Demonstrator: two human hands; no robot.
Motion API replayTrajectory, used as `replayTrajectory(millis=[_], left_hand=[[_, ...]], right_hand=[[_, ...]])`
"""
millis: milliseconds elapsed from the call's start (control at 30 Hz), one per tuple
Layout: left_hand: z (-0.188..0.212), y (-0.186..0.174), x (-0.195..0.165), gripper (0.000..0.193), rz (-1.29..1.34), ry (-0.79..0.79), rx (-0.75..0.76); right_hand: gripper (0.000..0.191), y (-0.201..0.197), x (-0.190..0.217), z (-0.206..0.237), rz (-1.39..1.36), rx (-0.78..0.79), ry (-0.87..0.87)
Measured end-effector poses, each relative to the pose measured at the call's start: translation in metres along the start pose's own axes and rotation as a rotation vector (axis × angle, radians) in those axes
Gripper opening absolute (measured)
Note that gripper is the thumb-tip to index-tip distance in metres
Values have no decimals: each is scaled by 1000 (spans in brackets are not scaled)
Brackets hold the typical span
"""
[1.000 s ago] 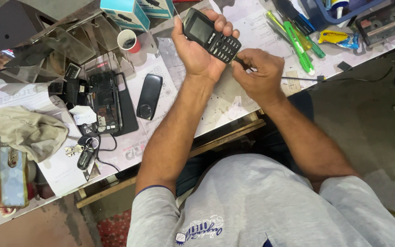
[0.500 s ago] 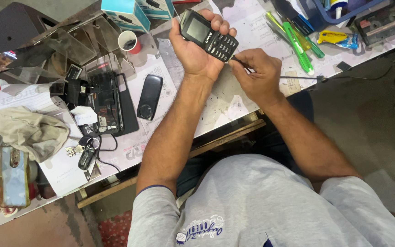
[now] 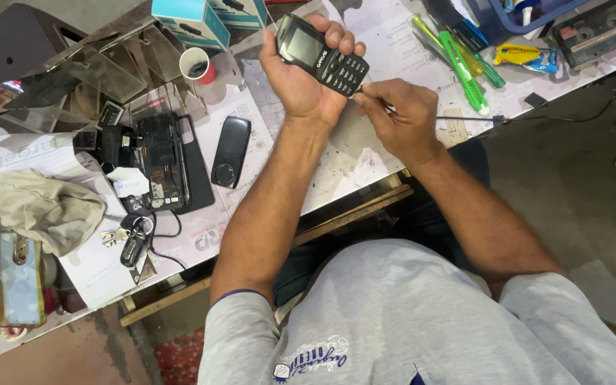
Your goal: The person tests a small feature phone by pressing buttons and using a probe on its ports. Then they unwrap a smartphone secured with rubber bands, remove the bands, and place the phone on the table.
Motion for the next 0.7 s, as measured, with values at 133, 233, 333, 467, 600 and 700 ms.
replayTrajectory(millis=[133, 233, 333, 467, 600, 700], left_hand=[[-1, 4, 1, 71, -31, -31, -7], [0, 5, 3, 70, -33, -40, -21], [1, 5, 3, 70, -43, -28, -24], [2, 4, 2, 69, -41, 1, -24], [2, 4, 2, 69, -18, 32, -25], [2, 5, 2, 70, 4, 31, -20]], right_hand=[[15, 0, -1, 1, -16, 1, 5], [15, -1, -2, 2, -5, 5, -1], [15, -1, -2, 3, 2, 11, 8], [14, 0, -2, 2, -2, 5, -3], [14, 2, -2, 1, -4, 2, -8], [15, 2, -3, 0, -14, 5, -1]])
Point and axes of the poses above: each hand's wrist, its own z-axis away from the middle knuckle, its own y-axis out of the palm, x = y × z, the point moved 6 cm from there along -z, towards the middle knuckle, and after that the axes turned 15 degrees about z, right-handed, at the moved point
